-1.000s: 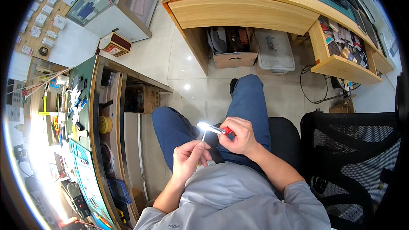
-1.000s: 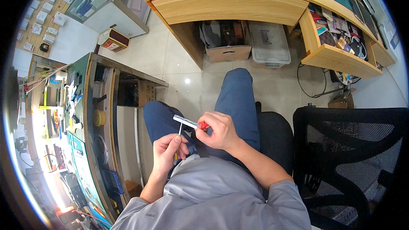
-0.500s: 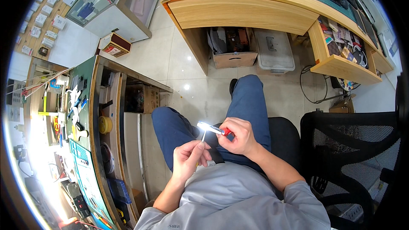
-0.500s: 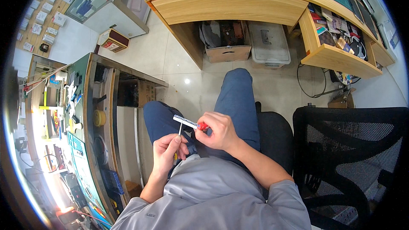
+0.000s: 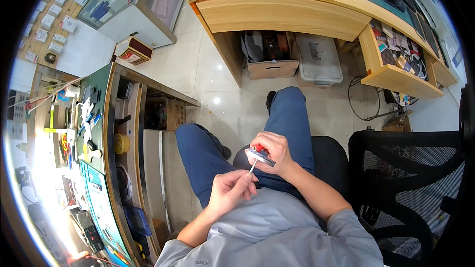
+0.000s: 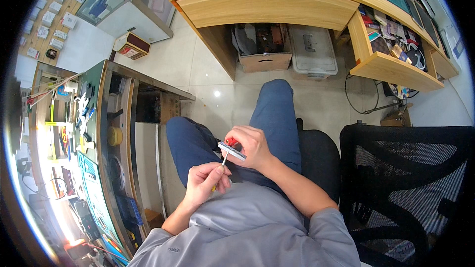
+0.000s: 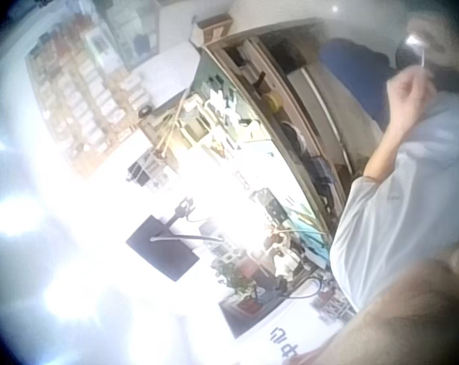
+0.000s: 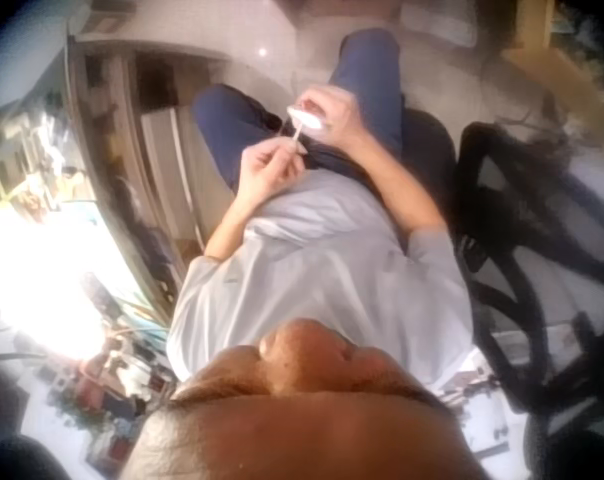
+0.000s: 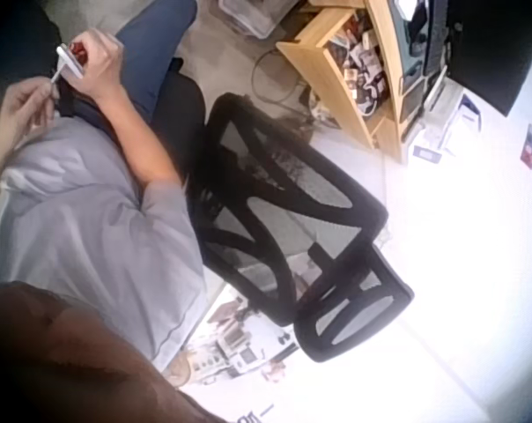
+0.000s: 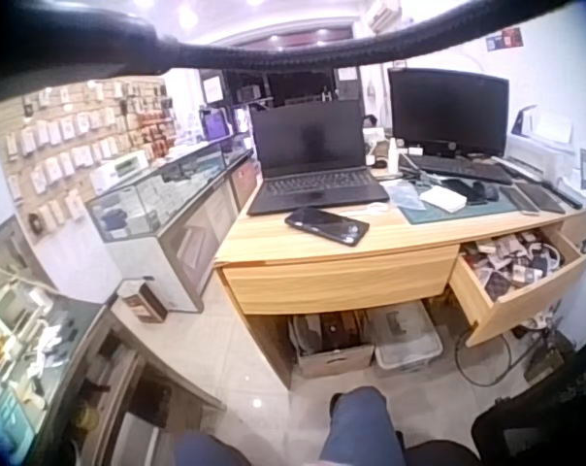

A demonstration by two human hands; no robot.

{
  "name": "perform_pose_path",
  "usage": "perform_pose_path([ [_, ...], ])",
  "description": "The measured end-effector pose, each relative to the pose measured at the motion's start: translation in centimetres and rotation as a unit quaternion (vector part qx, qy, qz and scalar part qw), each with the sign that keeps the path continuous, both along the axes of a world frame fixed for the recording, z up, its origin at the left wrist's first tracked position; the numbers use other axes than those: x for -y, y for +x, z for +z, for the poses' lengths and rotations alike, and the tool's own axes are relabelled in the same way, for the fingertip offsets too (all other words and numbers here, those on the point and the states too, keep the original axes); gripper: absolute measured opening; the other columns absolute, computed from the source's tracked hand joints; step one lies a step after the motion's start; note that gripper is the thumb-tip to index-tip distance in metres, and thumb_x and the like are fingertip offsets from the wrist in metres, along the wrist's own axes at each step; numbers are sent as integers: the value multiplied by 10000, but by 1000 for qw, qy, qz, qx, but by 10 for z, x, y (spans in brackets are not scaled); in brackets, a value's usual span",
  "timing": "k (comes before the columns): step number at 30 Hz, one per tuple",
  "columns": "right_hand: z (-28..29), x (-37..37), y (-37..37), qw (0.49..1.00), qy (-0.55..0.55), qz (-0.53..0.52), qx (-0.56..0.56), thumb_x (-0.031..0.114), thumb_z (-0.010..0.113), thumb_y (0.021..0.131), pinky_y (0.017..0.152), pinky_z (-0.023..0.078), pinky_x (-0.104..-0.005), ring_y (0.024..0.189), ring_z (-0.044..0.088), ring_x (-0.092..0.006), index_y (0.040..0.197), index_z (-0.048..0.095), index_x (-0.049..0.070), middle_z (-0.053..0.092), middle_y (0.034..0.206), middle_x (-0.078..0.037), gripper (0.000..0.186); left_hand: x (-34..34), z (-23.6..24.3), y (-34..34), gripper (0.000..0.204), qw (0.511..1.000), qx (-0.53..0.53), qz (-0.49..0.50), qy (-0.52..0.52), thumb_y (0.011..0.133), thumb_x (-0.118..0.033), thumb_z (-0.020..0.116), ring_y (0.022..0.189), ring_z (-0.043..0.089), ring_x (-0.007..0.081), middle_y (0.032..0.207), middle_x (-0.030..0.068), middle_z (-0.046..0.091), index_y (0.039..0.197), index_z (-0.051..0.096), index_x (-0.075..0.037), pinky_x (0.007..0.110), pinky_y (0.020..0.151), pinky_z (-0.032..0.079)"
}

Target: The person moves between workstations in a repair shop, handling small electronic components and tools. They retrieve items from a drawer, use a lighter to heat a small metal piece, and manipulate components on a blue mat using tweezers and a screwdriver.

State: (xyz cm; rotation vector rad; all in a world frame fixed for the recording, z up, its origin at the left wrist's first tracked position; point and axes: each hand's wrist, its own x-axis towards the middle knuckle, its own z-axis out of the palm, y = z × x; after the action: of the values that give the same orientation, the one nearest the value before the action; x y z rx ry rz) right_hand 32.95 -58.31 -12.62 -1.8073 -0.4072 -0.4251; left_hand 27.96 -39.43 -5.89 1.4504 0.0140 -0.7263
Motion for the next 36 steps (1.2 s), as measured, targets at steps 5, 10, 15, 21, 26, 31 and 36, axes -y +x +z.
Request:
perform_pose_path([
  [5,2,-1,3,1000,16,10,4,55,774,708,522,419,-336,560,558,-259,767,593,35,566,658,-85,192,-1,1,0,266,1000,-1,-1,0,1077,-172,532,620,636,70,778,44,715,1025,715,15,211,552,480],
  [10,4,-1,4,999,25,23,3,50,765,716,519,419,-332,556,559,-251,767,589,34,568,657,-87,185,-2,-1,0,265,1000,3,-5,-6,1077,-173,535,621,637,67,778,42,716,1027,715,14,209,549,473],
  [15,3,-3,3,999,28,22,9,48,763,724,509,416,-330,545,554,-244,769,587,33,568,657,-87,182,-2,1,1,266,1000,3,-8,-8,1078,-174,534,624,639,68,779,44,716,1031,714,16,208,553,472],
  [21,4,-4,3,999,25,23,9,38,758,727,507,416,-329,543,553,-239,767,582,35,567,655,-85,181,-2,1,1,268,1000,2,-7,-12,1079,-175,532,629,640,71,782,47,716,1033,711,18,209,557,473],
  [26,3,-4,3,999,27,23,10,37,759,723,508,419,-328,546,559,-240,766,582,35,573,657,-85,182,-2,1,0,271,1000,3,-6,-9,1080,-181,531,628,640,71,781,45,715,1030,711,15,210,554,472],
  [31,2,-4,3,999,30,27,8,43,759,723,511,424,-329,550,571,-242,767,587,34,586,663,-87,177,-2,0,0,274,1000,3,-8,-4,1080,-186,531,622,638,70,777,43,715,1025,712,12,210,547,469],
  [36,3,-3,2,999,31,26,10,46,757,729,511,427,-330,549,573,-242,766,587,33,592,667,-90,175,-2,0,0,277,1000,4,-8,0,1081,-186,529,618,636,69,775,44,715,1023,713,13,209,543,465],
])
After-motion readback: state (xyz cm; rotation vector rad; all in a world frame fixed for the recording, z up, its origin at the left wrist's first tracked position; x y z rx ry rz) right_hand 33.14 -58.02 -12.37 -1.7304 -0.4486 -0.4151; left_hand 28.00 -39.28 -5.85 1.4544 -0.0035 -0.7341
